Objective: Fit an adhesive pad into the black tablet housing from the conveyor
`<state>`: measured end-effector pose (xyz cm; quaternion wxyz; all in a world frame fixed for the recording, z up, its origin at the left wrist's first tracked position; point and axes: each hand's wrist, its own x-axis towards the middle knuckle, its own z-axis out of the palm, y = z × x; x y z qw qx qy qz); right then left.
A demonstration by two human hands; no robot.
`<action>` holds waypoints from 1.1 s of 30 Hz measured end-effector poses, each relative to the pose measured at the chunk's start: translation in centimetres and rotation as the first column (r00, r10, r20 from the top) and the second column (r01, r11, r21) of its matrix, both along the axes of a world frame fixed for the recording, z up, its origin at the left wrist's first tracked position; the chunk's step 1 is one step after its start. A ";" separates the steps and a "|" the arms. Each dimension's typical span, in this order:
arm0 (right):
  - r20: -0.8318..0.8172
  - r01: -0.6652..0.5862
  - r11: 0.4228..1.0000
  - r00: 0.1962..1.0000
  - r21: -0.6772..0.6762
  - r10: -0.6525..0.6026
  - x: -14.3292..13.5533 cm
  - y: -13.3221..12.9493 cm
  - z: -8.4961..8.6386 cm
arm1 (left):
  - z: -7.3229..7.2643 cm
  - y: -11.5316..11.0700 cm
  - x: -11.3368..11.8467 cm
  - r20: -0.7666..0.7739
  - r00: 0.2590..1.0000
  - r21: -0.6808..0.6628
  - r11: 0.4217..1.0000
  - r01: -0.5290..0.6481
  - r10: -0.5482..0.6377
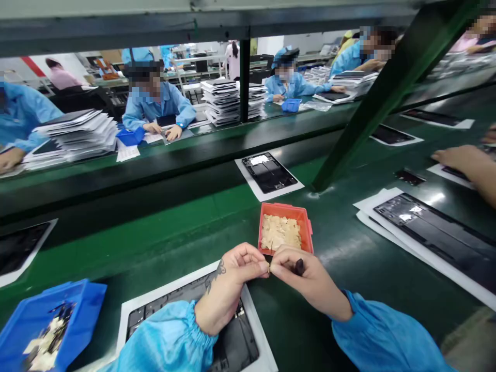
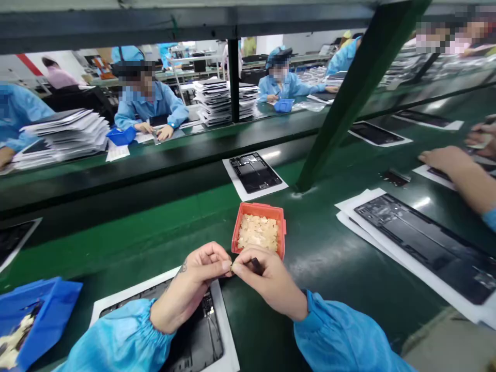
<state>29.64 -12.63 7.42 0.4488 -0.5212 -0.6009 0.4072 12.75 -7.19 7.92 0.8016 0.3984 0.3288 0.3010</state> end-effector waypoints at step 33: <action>-0.469 0.473 0.874 0.750 -0.113 -0.466 1.6 0.3 -2.2 | -1.9 3.5 3.2 -0.270 0.909 0.767 0.642 0.004 0.317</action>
